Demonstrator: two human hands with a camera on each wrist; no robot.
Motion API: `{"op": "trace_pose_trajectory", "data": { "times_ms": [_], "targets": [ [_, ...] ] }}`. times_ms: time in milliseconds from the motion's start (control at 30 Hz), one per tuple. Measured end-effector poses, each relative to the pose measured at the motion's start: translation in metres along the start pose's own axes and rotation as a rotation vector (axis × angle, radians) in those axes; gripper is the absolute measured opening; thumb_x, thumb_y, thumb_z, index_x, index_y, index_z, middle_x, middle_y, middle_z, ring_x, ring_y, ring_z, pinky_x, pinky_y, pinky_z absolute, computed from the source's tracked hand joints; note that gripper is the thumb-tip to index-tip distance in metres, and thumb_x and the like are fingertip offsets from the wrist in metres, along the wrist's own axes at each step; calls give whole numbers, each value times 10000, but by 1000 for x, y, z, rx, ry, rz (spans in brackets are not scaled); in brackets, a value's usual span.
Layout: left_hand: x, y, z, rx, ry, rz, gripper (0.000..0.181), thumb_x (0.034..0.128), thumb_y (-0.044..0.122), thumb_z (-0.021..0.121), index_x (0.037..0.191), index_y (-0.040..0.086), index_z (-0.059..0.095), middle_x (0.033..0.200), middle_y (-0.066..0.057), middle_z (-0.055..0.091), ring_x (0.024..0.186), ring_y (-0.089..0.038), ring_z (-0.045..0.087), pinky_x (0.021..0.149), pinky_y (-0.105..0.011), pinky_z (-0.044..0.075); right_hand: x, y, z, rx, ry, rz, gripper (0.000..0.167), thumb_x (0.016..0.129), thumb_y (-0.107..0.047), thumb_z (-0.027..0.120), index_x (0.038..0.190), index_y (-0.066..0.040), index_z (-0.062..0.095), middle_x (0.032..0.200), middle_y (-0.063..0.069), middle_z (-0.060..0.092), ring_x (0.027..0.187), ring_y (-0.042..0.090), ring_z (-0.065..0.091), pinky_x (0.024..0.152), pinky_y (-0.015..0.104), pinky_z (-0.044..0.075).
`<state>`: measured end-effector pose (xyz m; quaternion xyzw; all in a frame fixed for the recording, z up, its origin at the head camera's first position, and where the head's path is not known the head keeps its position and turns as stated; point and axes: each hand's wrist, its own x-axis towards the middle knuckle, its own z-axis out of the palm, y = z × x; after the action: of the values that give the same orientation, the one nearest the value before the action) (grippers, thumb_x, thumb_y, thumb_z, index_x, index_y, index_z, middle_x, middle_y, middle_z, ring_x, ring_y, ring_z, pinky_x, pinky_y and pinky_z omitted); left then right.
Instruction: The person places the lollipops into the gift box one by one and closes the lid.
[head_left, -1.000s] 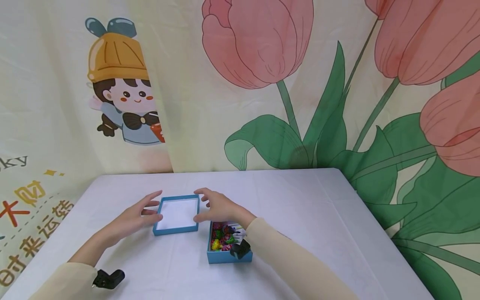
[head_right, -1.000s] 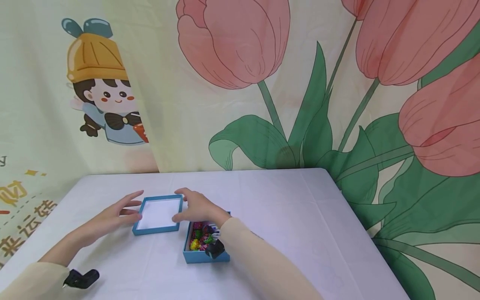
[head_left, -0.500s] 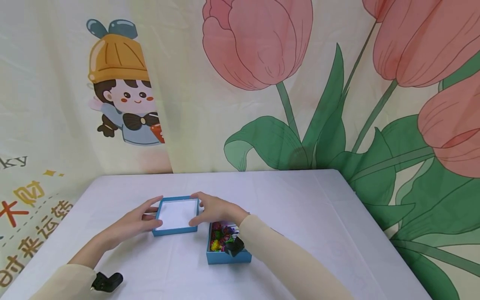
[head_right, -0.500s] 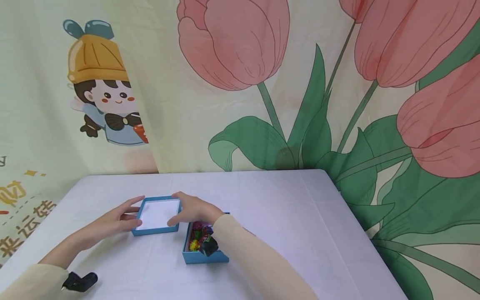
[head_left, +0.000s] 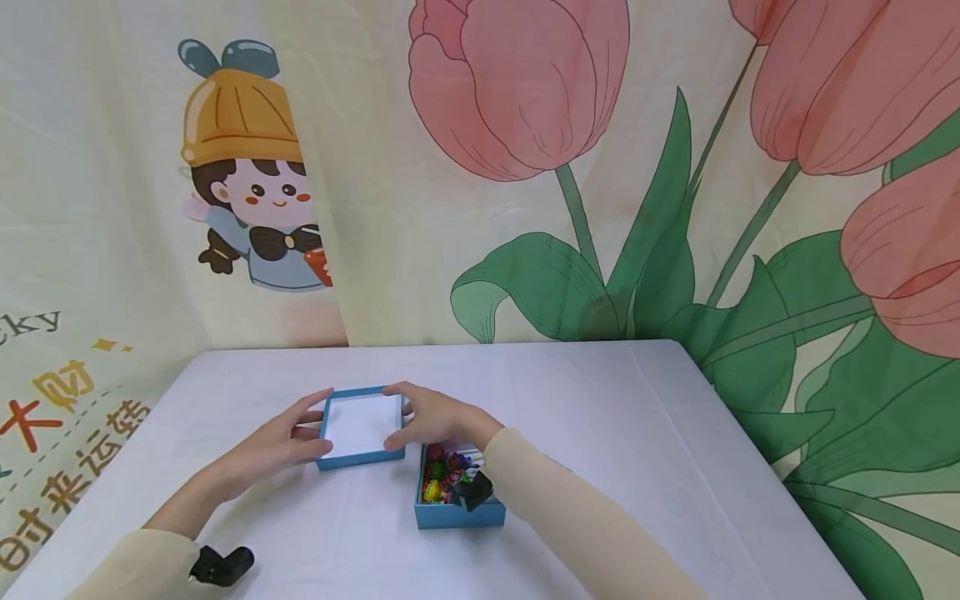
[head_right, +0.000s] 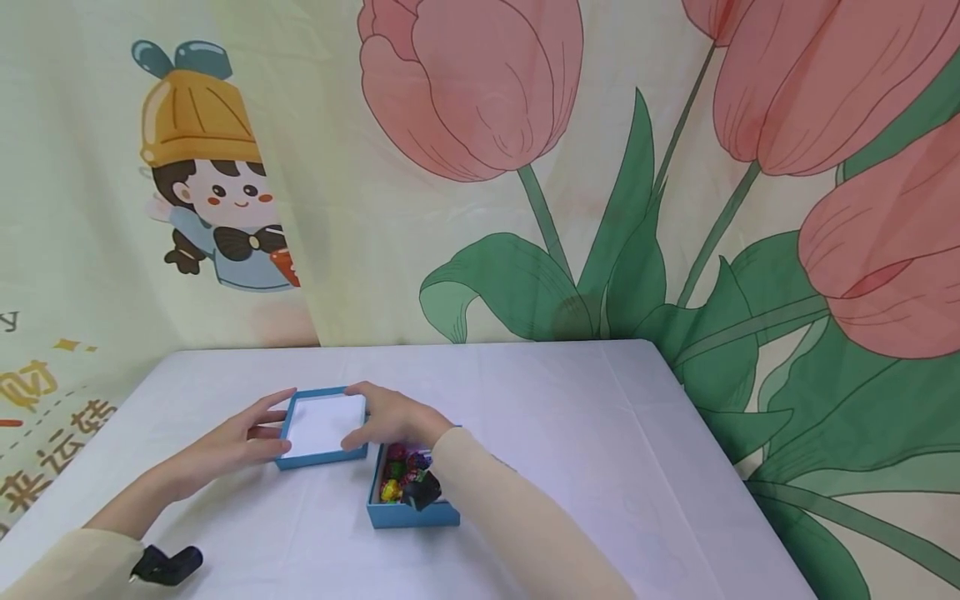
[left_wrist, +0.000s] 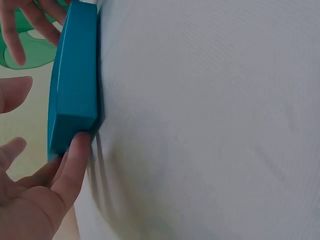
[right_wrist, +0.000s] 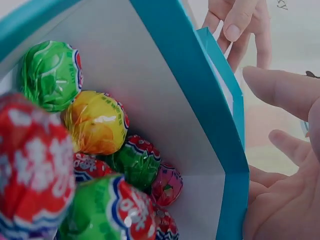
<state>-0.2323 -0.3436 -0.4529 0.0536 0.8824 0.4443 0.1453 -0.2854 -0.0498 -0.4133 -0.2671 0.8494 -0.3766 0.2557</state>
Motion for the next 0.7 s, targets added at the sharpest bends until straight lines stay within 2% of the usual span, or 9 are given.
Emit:
{"op": "trace_pose_trajectory", "data": {
  "times_ms": [167, 333, 500, 700],
  "targets": [
    [0, 8, 3, 25, 35, 19, 935, 1011, 353, 723, 1722, 258, 124, 1669, -306, 277, 1449, -537, 430, 1050, -659, 501, -2, 5, -6, 39, 48, -27, 842, 926, -280, 848, 1636, -278, 394, 1568, 156, 522, 1298, 230, 621, 1103, 471, 509],
    [1, 19, 5, 15, 56, 36, 952, 1013, 352, 727, 1724, 270, 100, 1675, -301, 257, 1431, -536, 461, 1041, -636, 524, -5, 9, -12, 111, 112, -51, 796, 937, -236, 840, 1617, -277, 427, 1543, 122, 538, 1160, 143, 685, 1009, 388, 567],
    [1, 35, 10, -1, 83, 51, 992, 1008, 368, 738, 1727, 267, 61, 1680, -307, 245, 1405, -533, 492, 1020, -625, 544, -11, 11, -20, 155, 187, -69, 767, 945, -197, 830, 1604, -285, 447, 1505, 97, 568, 1140, 144, 693, 946, 370, 595],
    [1, 56, 20, -23, 109, 66, 1009, 999, 354, 751, 1726, 283, 55, 1701, -297, 218, 1424, -540, 465, 1009, -685, 524, -25, 19, -30, 200, 258, -92, 764, 972, -192, 795, 1626, -276, 410, 1478, 89, 588, 1180, 193, 688, 969, 424, 595]
  ]
}}
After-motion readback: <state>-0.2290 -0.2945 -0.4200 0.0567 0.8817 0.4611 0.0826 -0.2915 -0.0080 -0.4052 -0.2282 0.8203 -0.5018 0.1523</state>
